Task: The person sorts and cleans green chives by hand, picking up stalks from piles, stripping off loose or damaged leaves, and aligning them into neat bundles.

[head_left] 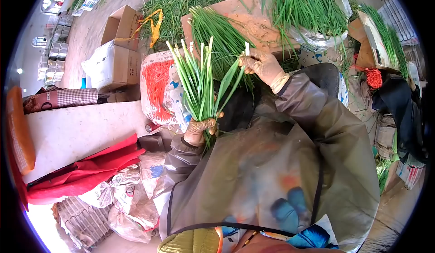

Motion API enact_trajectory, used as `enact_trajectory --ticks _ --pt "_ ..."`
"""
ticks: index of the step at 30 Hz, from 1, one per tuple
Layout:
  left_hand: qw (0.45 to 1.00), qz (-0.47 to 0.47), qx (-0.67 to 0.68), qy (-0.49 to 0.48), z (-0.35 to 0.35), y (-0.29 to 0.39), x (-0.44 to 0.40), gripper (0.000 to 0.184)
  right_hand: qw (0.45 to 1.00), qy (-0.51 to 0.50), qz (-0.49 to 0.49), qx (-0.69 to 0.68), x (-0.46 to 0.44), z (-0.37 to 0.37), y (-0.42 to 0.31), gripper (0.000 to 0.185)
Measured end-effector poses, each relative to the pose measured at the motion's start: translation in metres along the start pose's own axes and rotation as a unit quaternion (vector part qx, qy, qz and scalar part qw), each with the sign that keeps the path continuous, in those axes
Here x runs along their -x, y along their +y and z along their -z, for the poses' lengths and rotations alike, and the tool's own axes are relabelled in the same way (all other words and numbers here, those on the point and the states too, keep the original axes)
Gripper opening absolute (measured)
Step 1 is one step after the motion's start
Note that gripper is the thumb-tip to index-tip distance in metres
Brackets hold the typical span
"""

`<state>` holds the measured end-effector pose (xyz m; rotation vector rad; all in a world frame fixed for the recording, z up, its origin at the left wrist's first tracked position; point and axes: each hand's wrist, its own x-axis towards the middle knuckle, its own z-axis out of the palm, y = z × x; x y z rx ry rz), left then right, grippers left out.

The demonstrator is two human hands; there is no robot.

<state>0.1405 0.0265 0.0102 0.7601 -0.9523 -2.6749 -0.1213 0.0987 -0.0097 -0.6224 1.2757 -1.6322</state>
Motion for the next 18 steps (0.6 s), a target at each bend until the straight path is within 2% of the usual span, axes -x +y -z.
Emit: enact_trajectory --ticks 1,3,4,5,6,7,8,10,11,12,13,14,15,17,18 --pt "1.000 -0.001 0.002 0.000 0.004 -0.003 -0.001 0.062 1.000 -0.001 0.000 0.002 -0.002 0.004 0.000 0.017" --pt "1.000 0.002 -0.001 0.015 0.018 -0.009 -0.003 0.064 0.974 0.034 0.070 0.213 -0.011 0.024 -0.003 0.018" --pt "1.000 0.002 -0.004 0.023 0.020 -0.009 -0.003 0.065 0.952 0.066 0.051 0.295 -0.014 0.039 -0.004 0.019" --pt "1.000 -0.001 -0.002 0.026 0.017 -0.008 -0.001 0.065 0.900 0.085 0.056 0.424 -0.024 0.064 0.003 0.023" --pt "0.999 -0.025 -0.008 0.026 0.011 -0.005 0.000 0.067 0.735 0.160 0.057 0.656 -0.015 0.062 -0.020 0.027" --pt "0.998 -0.049 -0.015 0.025 0.007 -0.003 0.000 0.069 0.719 0.115 0.003 0.685 -0.031 0.107 0.001 0.032" --pt "0.998 -0.051 -0.012 0.024 0.009 -0.004 0.000 0.071 0.657 0.139 -0.086 0.736 -0.036 0.128 0.005 0.034" --pt "0.998 -0.061 -0.027 0.007 0.010 -0.002 -0.002 0.072 0.602 0.125 -0.138 0.777 -0.027 0.127 -0.007 0.032" --pt "0.997 -0.069 -0.041 -0.008 0.010 -0.002 -0.003 0.073 0.554 0.117 -0.183 0.804 -0.031 0.119 -0.007 0.032" --pt "0.997 -0.067 -0.026 -0.006 0.012 -0.005 -0.002 0.072 0.706 0.051 -0.118 0.697 -0.018 0.096 -0.012 0.036" --pt "0.997 -0.068 -0.026 -0.004 0.010 -0.005 -0.001 0.072 0.828 -0.016 -0.051 0.558 -0.002 0.069 -0.014 0.040" --pt "0.998 -0.049 -0.031 0.001 0.005 -0.004 -0.002 0.070 0.907 -0.147 -0.123 0.375 0.005 0.052 -0.002 0.047" --pt "0.999 -0.031 -0.038 0.005 0.001 -0.002 -0.004 0.068 0.929 -0.269 -0.186 0.171 0.007 0.037 0.015 0.054" --pt "0.996 -0.035 -0.084 -0.009 -0.009 0.002 -0.005 0.053 0.965 -0.259 -0.029 0.031 0.000 0.009 0.043 0.067" --pt "0.995 -0.014 -0.104 0.005 -0.009 0.000 -0.006 0.047 0.967 -0.251 -0.019 -0.031 -0.006 0.000 0.027 0.069"
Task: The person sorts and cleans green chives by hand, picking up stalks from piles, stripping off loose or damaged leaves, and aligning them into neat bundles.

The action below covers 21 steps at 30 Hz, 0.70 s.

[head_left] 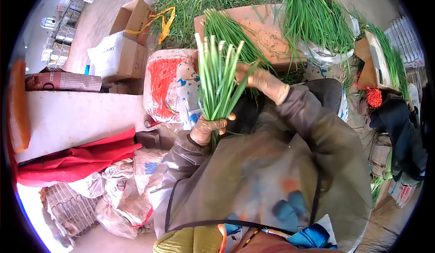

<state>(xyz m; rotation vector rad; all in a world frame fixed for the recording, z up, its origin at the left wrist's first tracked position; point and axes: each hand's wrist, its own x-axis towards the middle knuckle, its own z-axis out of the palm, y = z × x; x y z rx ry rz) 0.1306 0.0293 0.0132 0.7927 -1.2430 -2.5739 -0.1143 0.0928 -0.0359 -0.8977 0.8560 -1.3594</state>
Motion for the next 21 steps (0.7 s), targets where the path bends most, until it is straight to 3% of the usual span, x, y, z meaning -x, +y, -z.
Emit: enact_trajectory --ticks 2,3,5,7,9,11,13,15,16,17,19,20,21 --pt "0.998 0.047 -0.042 0.015 -0.001 -0.006 -0.001 0.035 0.984 0.031 0.079 -0.157 -0.023 -0.001 -0.014 0.070" --pt "0.995 0.068 -0.067 0.017 -0.002 -0.009 -0.002 0.028 0.979 0.038 0.072 -0.186 -0.026 -0.003 -0.028 0.067" --pt "0.993 0.094 -0.064 0.025 0.001 -0.022 -0.007 0.033 0.978 0.072 0.064 -0.186 -0.033 -0.006 -0.034 0.067" --pt "0.994 0.050 -0.094 -0.003 0.002 -0.032 -0.012 0.038 0.965 0.112 0.024 -0.236 -0.030 -0.017 -0.043 0.061" --pt "0.992 0.082 -0.095 0.001 0.004 -0.040 -0.013 0.046 0.966 0.104 0.024 -0.235 -0.030 -0.010 -0.034 0.050" --pt "0.997 0.024 -0.070 -0.022 0.005 -0.054 -0.018 0.052 0.956 0.168 0.011 -0.242 -0.021 -0.008 -0.031 0.035" --pt "0.999 0.032 0.003 -0.032 -0.003 -0.047 -0.020 0.063 0.955 0.165 0.042 -0.244 -0.020 -0.001 -0.020 0.032" --pt "0.987 0.037 -0.093 -0.128 -0.003 -0.031 -0.028 0.083 0.950 0.171 0.030 -0.259 -0.015 -0.004 -0.020 0.031" --pt "0.989 -0.024 -0.031 -0.145 -0.017 -0.022 -0.032 0.088 0.946 0.174 0.024 -0.273 -0.013 -0.007 -0.022 0.030" --pt "0.986 -0.051 0.023 -0.158 -0.026 -0.012 -0.035 0.083 0.947 0.173 0.022 -0.271 -0.013 -0.008 -0.024 0.030" --pt "0.966 -0.018 0.190 -0.173 -0.033 0.002 -0.044 0.075 0.962 0.137 0.019 -0.235 -0.011 -0.012 -0.027 0.030" --pt "0.984 -0.008 0.145 -0.099 -0.045 0.012 -0.045 0.060 0.963 0.136 0.015 -0.232 -0.011 -0.015 -0.027 0.030" --pt "0.966 -0.025 0.229 -0.117 -0.041 0.006 -0.056 0.044 0.964 0.136 0.014 -0.229 -0.011 -0.018 -0.029 0.030"
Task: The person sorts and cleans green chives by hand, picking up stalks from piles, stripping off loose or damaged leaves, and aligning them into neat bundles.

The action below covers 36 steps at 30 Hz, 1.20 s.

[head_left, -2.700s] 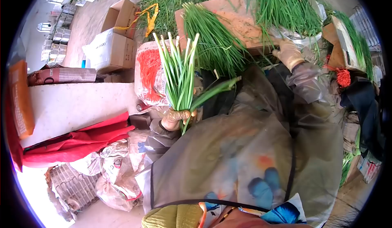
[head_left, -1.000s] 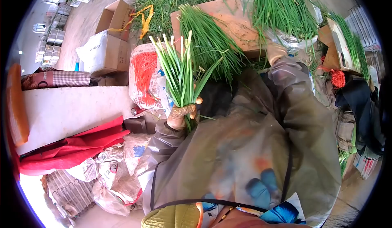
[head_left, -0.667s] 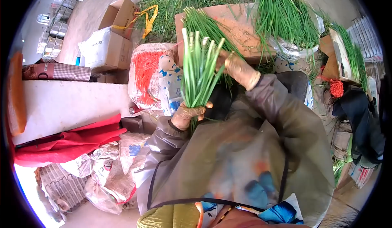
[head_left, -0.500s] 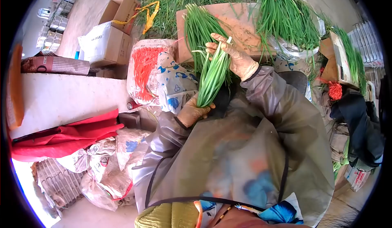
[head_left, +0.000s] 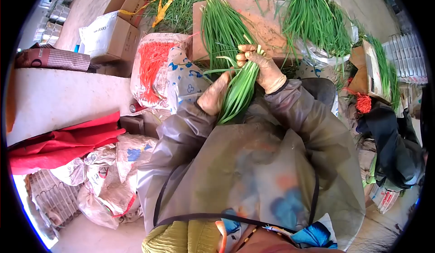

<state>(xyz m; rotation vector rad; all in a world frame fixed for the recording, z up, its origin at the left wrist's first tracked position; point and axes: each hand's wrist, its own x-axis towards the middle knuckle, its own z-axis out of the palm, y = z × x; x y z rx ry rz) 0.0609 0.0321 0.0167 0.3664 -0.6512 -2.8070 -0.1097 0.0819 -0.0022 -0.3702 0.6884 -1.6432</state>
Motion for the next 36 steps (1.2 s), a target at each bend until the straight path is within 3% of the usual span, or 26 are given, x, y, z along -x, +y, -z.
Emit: enact_trajectory --ticks 2,3,7,10,12,13,16,19,24,26,30,32,36 --pt "0.999 -0.019 -0.049 0.012 0.014 -0.001 -0.016 0.030 0.998 0.016 0.020 0.058 0.002 -0.006 0.001 0.028" --pt "0.991 -0.009 -0.074 0.111 0.020 -0.006 -0.023 0.026 0.991 0.019 0.052 0.125 0.003 -0.010 0.001 0.029" --pt "0.980 -0.090 -0.096 0.150 0.035 -0.017 -0.034 0.024 0.976 0.091 0.127 0.150 0.010 -0.015 0.007 0.034" --pt "0.981 -0.127 -0.038 0.143 0.041 -0.020 -0.033 0.021 0.986 0.125 0.091 0.064 0.013 -0.009 0.012 0.034" --pt "0.963 -0.194 -0.074 0.174 0.046 -0.019 -0.035 0.019 0.985 0.127 0.104 0.048 0.012 -0.008 0.014 0.033" --pt "0.959 -0.174 -0.031 0.223 0.042 -0.015 -0.033 0.020 0.986 0.129 0.100 0.037 0.010 -0.004 0.016 0.032" --pt "0.954 -0.193 0.032 0.226 0.043 -0.012 -0.035 0.024 0.986 0.135 0.093 0.037 0.003 0.000 0.020 0.028" --pt "0.960 -0.185 -0.028 0.206 0.044 -0.009 -0.032 0.030 0.975 0.133 0.079 0.159 0.000 0.004 0.023 0.023" --pt "0.960 -0.211 -0.097 0.158 0.037 -0.013 -0.035 0.025 0.985 0.112 0.054 0.123 0.003 -0.003 0.029 0.019" --pt "0.955 -0.233 -0.078 0.165 0.043 -0.016 -0.038 0.017 0.988 0.061 0.070 0.122 0.005 -0.010 0.031 0.021" --pt "0.953 -0.225 -0.106 0.175 0.044 -0.013 -0.037 0.017 0.960 0.136 0.163 0.180 0.000 -0.007 0.039 0.017" --pt "0.945 -0.228 0.053 0.230 0.043 -0.009 -0.037 0.016 0.958 0.174 0.153 0.168 -0.001 -0.011 0.033 0.015" --pt "0.942 -0.261 0.097 0.186 0.058 0.018 -0.032 0.014 0.968 0.201 0.119 0.091 -0.004 0.010 -0.018 0.033"
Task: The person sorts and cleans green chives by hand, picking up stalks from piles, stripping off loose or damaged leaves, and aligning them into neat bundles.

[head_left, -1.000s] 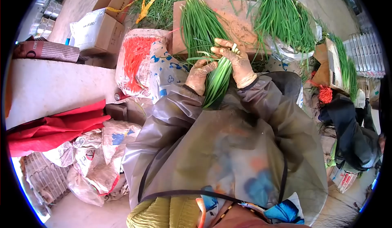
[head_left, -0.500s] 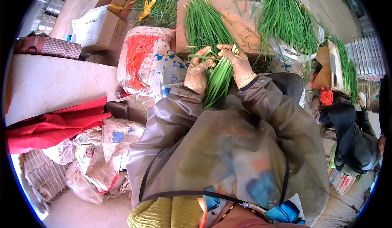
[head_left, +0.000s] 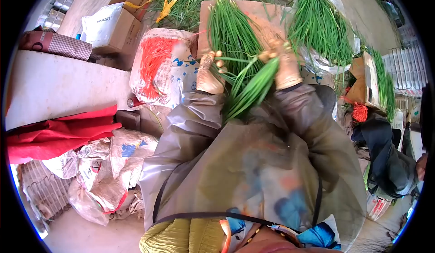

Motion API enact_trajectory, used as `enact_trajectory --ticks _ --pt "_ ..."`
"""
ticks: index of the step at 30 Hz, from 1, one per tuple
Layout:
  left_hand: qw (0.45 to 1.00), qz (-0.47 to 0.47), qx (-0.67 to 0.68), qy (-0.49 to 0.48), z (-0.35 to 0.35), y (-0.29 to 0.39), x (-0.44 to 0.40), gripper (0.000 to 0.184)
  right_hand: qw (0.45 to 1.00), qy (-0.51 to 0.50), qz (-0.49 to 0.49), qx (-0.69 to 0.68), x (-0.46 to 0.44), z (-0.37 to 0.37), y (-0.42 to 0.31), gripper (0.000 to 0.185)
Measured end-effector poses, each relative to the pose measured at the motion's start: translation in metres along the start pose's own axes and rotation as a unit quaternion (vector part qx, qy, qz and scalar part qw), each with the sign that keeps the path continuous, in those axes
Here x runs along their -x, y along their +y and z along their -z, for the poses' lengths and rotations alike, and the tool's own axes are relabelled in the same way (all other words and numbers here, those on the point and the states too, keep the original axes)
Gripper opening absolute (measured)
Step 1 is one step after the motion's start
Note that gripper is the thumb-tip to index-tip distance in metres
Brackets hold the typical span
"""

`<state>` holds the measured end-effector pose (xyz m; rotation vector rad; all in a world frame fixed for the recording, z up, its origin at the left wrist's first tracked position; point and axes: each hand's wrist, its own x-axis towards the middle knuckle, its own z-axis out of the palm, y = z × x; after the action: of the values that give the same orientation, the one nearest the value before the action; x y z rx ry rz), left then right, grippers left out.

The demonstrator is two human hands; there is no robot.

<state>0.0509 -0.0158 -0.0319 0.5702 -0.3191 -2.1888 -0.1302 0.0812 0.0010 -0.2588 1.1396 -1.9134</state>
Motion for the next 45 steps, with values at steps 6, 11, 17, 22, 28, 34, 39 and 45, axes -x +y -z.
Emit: enact_trajectory --ticks 6,11,17,22,28,34,39,45 --pt "0.998 0.016 -0.054 -0.032 -0.015 0.027 0.006 0.016 0.872 0.105 0.177 0.444 -0.051 0.062 -0.104 0.014" --pt "0.986 0.100 -0.088 -0.102 -0.035 0.001 0.012 0.017 0.943 -0.155 -0.004 0.295 0.017 -0.012 -0.073 0.018" --pt "0.981 0.133 0.036 -0.139 -0.029 0.004 0.013 0.017 0.983 -0.078 -0.058 0.153 0.014 0.010 -0.036 0.031" --pt "0.984 0.129 -0.001 -0.126 -0.031 -0.003 0.016 0.015 0.979 -0.140 -0.073 0.130 0.022 0.006 -0.013 0.031" --pt "0.983 0.048 -0.118 -0.128 -0.045 -0.007 0.023 0.017 0.969 -0.140 0.060 0.196 -0.015 0.023 -0.034 0.022" --pt "0.980 0.013 -0.155 -0.122 -0.054 0.003 0.015 0.017 0.546 -0.211 0.314 0.748 -0.024 0.037 -0.069 0.041" --pt "0.978 0.008 -0.182 -0.106 -0.058 0.019 0.012 0.015 0.797 0.004 0.169 0.580 -0.049 0.072 -0.101 0.039" --pt "0.947 0.099 -0.262 -0.156 -0.079 -0.009 0.022 0.019 0.892 -0.170 0.071 0.412 0.008 0.005 -0.110 0.035"
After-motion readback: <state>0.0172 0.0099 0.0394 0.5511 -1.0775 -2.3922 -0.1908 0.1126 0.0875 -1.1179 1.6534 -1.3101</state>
